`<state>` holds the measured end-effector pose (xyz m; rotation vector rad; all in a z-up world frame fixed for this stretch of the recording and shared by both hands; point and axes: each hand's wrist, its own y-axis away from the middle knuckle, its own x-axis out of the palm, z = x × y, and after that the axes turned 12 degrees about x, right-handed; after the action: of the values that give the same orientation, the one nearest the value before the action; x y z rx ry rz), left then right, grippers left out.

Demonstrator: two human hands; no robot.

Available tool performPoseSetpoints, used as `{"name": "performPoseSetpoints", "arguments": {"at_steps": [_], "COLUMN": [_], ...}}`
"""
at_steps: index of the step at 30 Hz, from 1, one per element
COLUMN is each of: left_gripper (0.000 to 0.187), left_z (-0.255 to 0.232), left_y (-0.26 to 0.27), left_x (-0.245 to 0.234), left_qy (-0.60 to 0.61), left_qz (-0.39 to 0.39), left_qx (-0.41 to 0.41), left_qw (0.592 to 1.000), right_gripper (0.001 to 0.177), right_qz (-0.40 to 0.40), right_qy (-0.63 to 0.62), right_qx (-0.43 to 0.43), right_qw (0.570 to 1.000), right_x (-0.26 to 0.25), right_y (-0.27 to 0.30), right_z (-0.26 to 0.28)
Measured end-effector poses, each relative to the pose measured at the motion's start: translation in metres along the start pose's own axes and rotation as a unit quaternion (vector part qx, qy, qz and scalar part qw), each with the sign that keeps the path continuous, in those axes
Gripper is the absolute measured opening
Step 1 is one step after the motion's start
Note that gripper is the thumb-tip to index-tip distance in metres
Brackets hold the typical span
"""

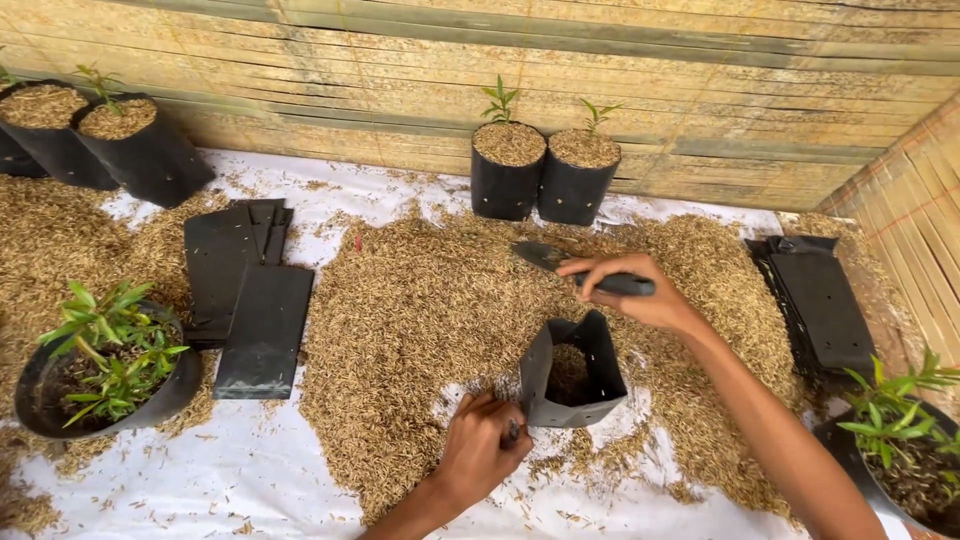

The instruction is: The person uses a small trowel to scoop rice husks from a large pile and fills black nursery bags. They place a small plant into a filled bag and continue adding husks around it. Completed bags are set aside on a white tarp.

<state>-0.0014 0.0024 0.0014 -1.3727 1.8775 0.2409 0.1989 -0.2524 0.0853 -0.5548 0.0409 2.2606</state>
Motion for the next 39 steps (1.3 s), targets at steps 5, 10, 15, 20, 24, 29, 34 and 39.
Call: {"name": "performPoseSetpoints", "arguments": {"at_steps": [5,10,15,20,24,29,34,39], "left_gripper": [0.014,0.018,0.022,0.012,0.020,0.018,0.012,0.019], "left_z": [0.001,0.008,0.010,-0.002,-0.006,-0.026,-0.064,-0.090], "left_y": [-0.002,-0.001,-0.001,-0.006,-0.011,-0.038,-0.070,-0.083], "left_x": [0.000,0.009,0.010,-0.016,-0.043,-0.086,-0.107,-0.122], "left_qy": [-0.010,-0.015,-0.012,-0.008,-0.001,0.015,-0.033,-0.049], "left_qz": [0.003,-0.024,0.014,0.057,0.019,-0.043,-0.040,0.019], "left_qx": [0.013,0.034,-0.012,-0.031,-0.027,0.014,-0.053,-0.076], "left_qw": [1.000,0.999,1.000,0.998,0.999,0.999,0.997,0.996], "right_gripper": [0.023,0.017,0.024,0.022,0.023,0.023,0.033,0.049], "right_qz": [-0.102,-0.153,-0.104,-0.194,-0.341,-0.386,-0.350,-0.275], "right_qy": [0.040,-0.001,-0.042,-0.039,-0.118,-0.184,-0.157,-0.211], "right_qx": [0.037,0.085,0.102,0.187,0.441,0.506,0.503,0.447], "right_qw": [0.993,0.985,0.988,0.962,0.822,0.749,0.775,0.824], "right_x": [-0.016,-0.026,-0.009,0.002,0.003,0.008,0.027,0.041], "right_y": [0.068,0.144,0.197,0.234,0.250,0.205,0.124,0.078], "right_z": [0.039,0.056,0.054,0.036,0.039,0.059,0.072,0.043]}}
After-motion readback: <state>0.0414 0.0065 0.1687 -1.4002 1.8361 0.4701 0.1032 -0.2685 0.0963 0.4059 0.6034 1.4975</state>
